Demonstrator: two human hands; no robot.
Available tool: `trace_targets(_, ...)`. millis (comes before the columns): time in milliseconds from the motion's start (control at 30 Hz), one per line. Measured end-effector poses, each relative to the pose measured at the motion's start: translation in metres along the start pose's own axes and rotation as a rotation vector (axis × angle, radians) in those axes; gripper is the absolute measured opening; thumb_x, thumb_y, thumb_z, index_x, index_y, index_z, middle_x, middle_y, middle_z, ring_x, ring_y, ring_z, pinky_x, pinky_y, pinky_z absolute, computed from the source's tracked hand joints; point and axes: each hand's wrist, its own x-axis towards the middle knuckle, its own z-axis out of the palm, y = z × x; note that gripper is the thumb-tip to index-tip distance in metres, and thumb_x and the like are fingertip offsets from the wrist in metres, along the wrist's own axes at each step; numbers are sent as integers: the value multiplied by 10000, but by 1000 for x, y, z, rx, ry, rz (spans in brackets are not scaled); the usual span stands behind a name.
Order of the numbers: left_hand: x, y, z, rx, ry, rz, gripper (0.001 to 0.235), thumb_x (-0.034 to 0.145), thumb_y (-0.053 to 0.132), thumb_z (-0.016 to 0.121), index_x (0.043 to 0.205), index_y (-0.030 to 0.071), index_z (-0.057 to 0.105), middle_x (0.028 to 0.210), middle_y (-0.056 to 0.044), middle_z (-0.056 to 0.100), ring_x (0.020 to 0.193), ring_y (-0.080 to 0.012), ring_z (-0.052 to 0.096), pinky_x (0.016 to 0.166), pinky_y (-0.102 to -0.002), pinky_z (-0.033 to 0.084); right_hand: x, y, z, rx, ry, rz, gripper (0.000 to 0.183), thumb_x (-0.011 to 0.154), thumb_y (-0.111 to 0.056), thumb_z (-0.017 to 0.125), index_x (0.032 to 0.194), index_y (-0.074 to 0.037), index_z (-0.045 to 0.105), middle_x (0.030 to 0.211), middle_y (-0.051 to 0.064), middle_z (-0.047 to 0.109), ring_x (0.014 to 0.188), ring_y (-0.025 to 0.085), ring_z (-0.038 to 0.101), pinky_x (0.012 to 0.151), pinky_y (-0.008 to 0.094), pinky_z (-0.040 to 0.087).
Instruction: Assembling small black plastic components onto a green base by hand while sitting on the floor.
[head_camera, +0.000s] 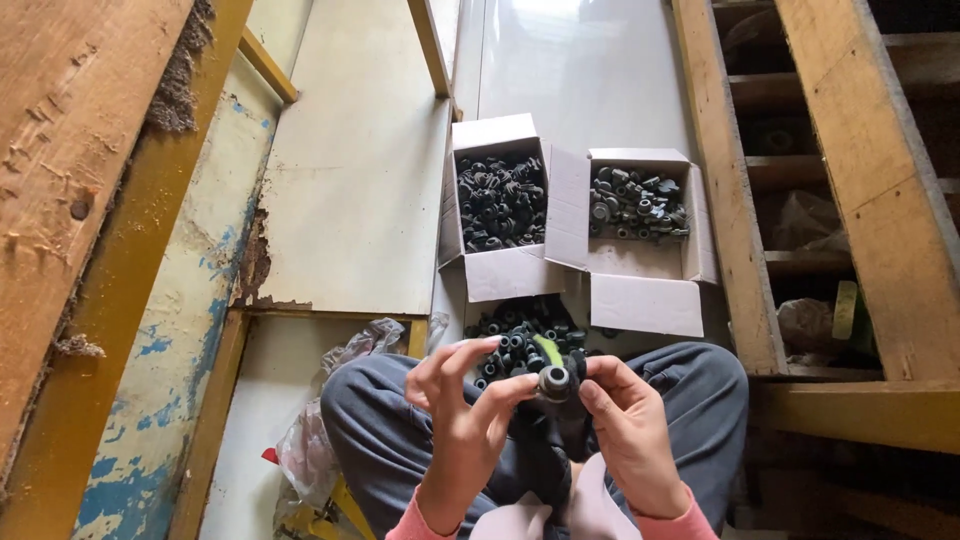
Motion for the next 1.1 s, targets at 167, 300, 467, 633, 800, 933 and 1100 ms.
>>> trace_targets(167,-1,12,7,-363,-15,-173,340,959,441,644,1172,179,689,1266,-56,643,1191,-240,600,1039,-403,353,-8,0,13,-194,117,-143,85,953,-91,687,987,-19,654,1029,102,701,937,151,659,853,254,539)
trace_targets(300,-23,22,33,-1047,-67,-657,725,798,632,753,1199,31,686,1156,-96,749,1095,-177,697,968,-297,539,-16,10,24,-335,163,-411,99,926,-29,685,904,-50,591,1077,182,703,957,199,699,843,283,581)
trace_targets(467,-30,39,44,-1134,112,-594,505,863,434,797,1133,19,696,1120,-136,745,1094,-231,698,991,-333,543,-22,10,25,-389,147,-507,100,932,43,622,927,-32,556,1030,209,687,951,222,690,837,275,571)
trace_targets(633,-29,31,42,-1195,128,-448,414,915,347,794,1135,27,653,1125,-154,702,1131,-263,666,1054,-367,517,-16,-18,23,-394,88,-291,51,944,-55,678,915,-22,653,956,124,728,879,144,700,777,235,581)
trace_targets(800,-41,19,45,-1210,131,-506,355,875,133,816,1156,-37,682,1178,-194,642,1061,-226,695,945,-298,563,-24,-38,23,-519,-63,-496,84,969,-118,645,912,-68,681,1054,153,718,1032,224,673,861,281,517)
trace_targets(933,-33,25,40,-1151,136,-467,222,932,44,731,1135,-41,702,1133,-172,667,1068,-235,685,935,-298,573,-24,-52,49,-786,-268,-613,26,928,-67,686,953,-66,691,1119,125,711,1041,217,715,951,307,558)
trace_targets(1100,-34,35,43,-739,213,-304,248,830,-21,799,1067,32,749,1068,-116,725,980,-223,730,901,-305,610,-23,-30,55,-566,76,-355,69,957,-75,669,928,-13,660,885,80,679,814,111,672,739,214,564)
